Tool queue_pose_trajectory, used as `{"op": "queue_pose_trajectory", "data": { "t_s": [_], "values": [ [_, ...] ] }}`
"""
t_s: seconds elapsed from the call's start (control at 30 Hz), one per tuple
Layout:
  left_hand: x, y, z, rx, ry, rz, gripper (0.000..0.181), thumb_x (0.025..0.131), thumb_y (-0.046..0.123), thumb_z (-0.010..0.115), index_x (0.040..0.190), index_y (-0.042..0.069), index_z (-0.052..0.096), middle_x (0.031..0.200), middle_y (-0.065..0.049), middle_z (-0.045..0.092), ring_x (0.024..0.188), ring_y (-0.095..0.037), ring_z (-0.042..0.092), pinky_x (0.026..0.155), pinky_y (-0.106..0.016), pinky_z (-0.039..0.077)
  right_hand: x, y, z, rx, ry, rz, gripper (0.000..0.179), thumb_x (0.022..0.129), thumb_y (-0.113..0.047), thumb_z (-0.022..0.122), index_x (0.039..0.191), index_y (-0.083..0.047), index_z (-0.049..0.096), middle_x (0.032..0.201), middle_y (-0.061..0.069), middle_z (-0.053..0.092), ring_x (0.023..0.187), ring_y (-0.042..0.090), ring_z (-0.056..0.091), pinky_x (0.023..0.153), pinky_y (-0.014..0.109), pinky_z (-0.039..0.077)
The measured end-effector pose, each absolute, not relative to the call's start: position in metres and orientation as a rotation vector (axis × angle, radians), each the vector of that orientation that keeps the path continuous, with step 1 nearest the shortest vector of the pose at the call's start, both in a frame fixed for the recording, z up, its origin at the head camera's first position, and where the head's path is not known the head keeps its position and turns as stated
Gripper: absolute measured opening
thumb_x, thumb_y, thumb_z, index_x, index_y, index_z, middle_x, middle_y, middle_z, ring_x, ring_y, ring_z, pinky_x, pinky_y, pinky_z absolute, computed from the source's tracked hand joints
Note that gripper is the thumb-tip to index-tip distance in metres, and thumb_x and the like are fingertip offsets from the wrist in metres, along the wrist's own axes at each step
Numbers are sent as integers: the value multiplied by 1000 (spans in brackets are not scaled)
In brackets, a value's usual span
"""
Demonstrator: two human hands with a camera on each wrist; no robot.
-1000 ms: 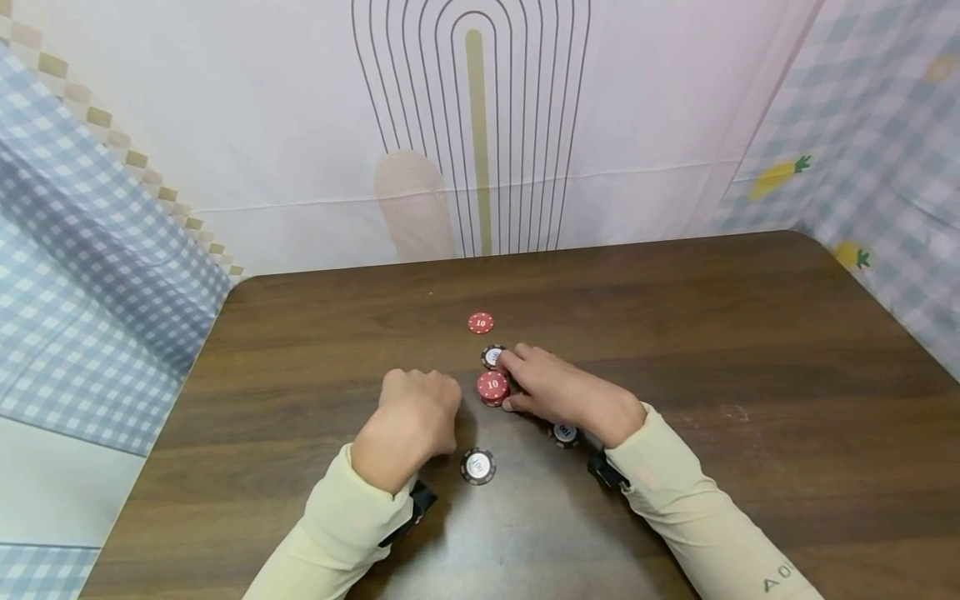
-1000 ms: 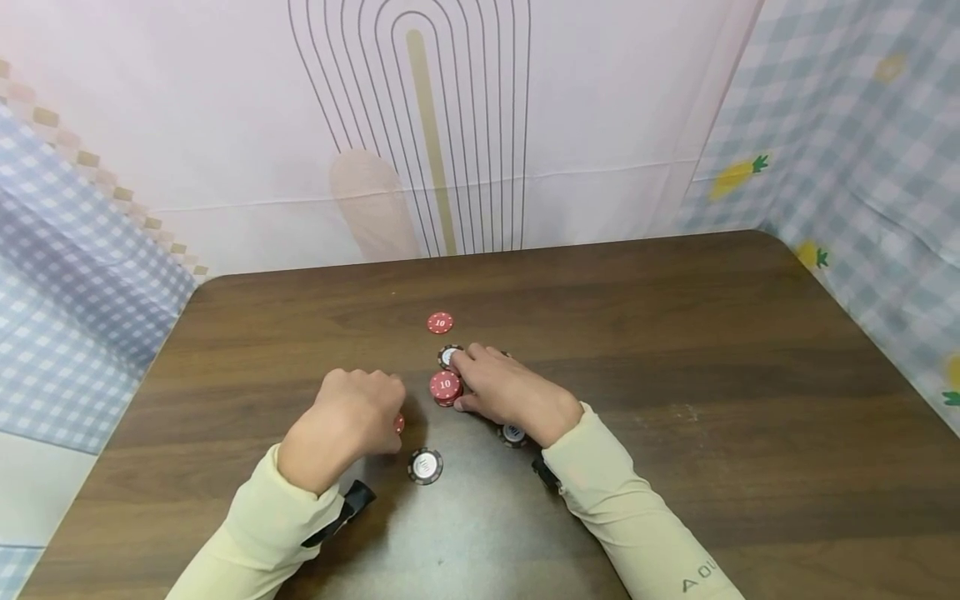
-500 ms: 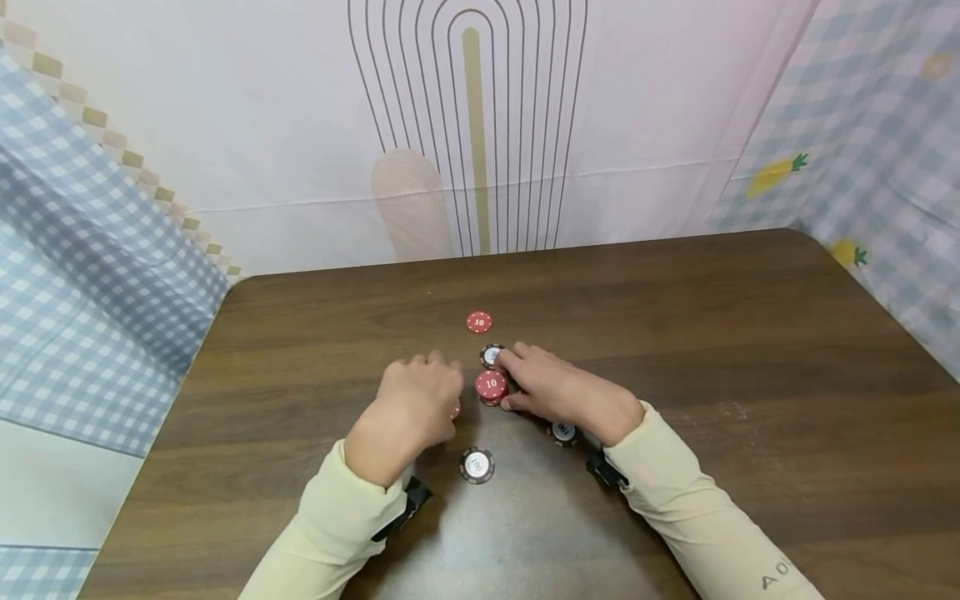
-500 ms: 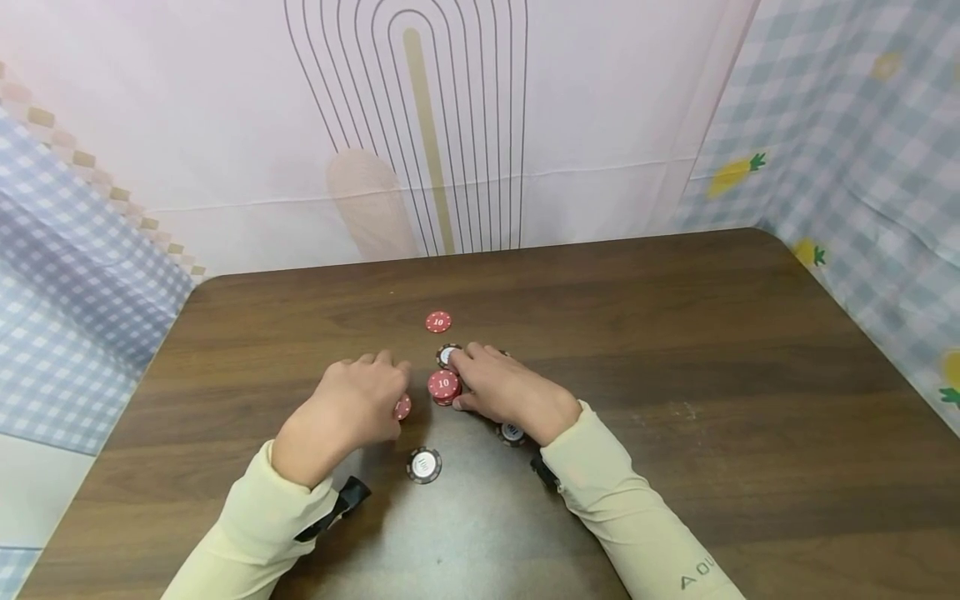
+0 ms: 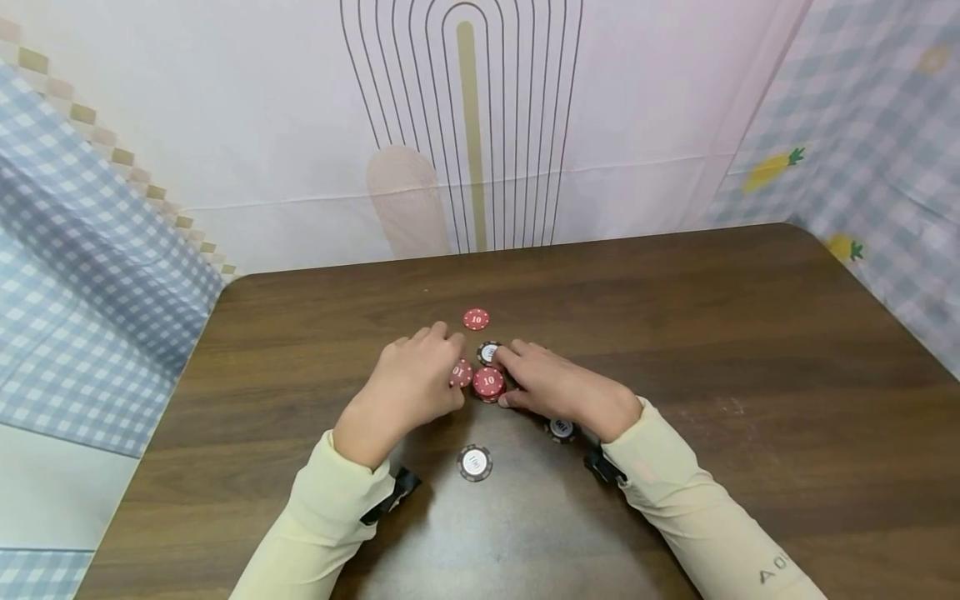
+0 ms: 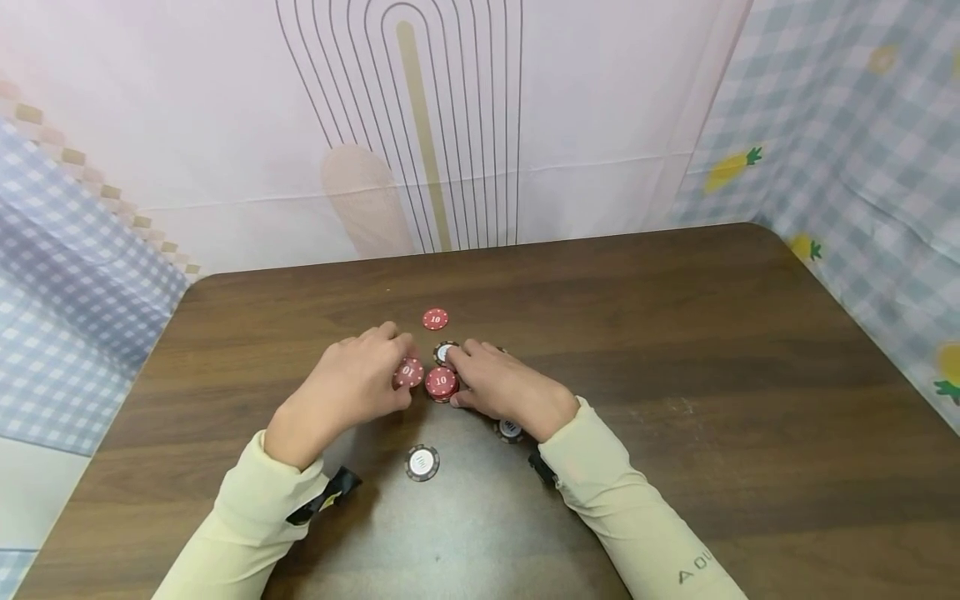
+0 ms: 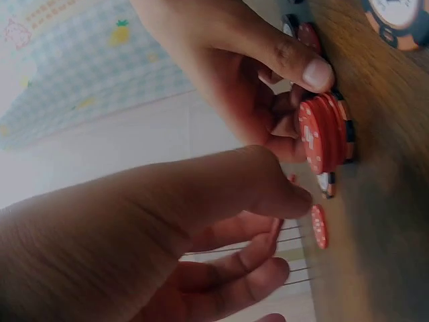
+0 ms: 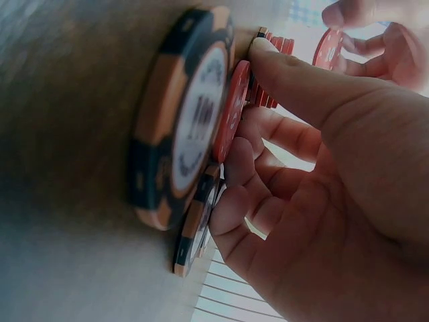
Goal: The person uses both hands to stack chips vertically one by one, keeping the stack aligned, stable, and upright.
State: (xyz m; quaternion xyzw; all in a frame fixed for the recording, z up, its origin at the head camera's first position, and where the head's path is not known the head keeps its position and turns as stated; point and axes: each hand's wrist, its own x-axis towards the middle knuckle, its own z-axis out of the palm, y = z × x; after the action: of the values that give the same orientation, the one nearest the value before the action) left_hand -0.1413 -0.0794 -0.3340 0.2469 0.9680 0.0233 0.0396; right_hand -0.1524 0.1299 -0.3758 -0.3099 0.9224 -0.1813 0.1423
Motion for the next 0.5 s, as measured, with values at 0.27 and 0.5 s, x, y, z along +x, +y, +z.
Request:
{"op": "queue_pose_trajectory", "data": {
  "t_s": [0.27, 0.5],
  "values": [
    [-150, -79, -347, 823, 2922, 244, 35, 82, 23, 82, 115, 12, 71, 105, -5, 64, 94, -25, 65, 73, -49, 58, -152, 130, -376, -888, 2657, -530, 32, 101, -22, 73, 125, -5, 58, 109, 9, 58, 98, 25, 56, 89, 45, 49],
    [-153, -79, -354, 844, 2880, 274, 35, 86, 29, 83, 115, 14, 72, 106, -4, 67, 91, -23, 66, 76, -48, 58, -152, 130, -374, -888, 2655, -531, 33, 101, -23, 74, 125, -6, 58, 108, 7, 57, 97, 24, 55, 88, 44, 48]
  ]
}}
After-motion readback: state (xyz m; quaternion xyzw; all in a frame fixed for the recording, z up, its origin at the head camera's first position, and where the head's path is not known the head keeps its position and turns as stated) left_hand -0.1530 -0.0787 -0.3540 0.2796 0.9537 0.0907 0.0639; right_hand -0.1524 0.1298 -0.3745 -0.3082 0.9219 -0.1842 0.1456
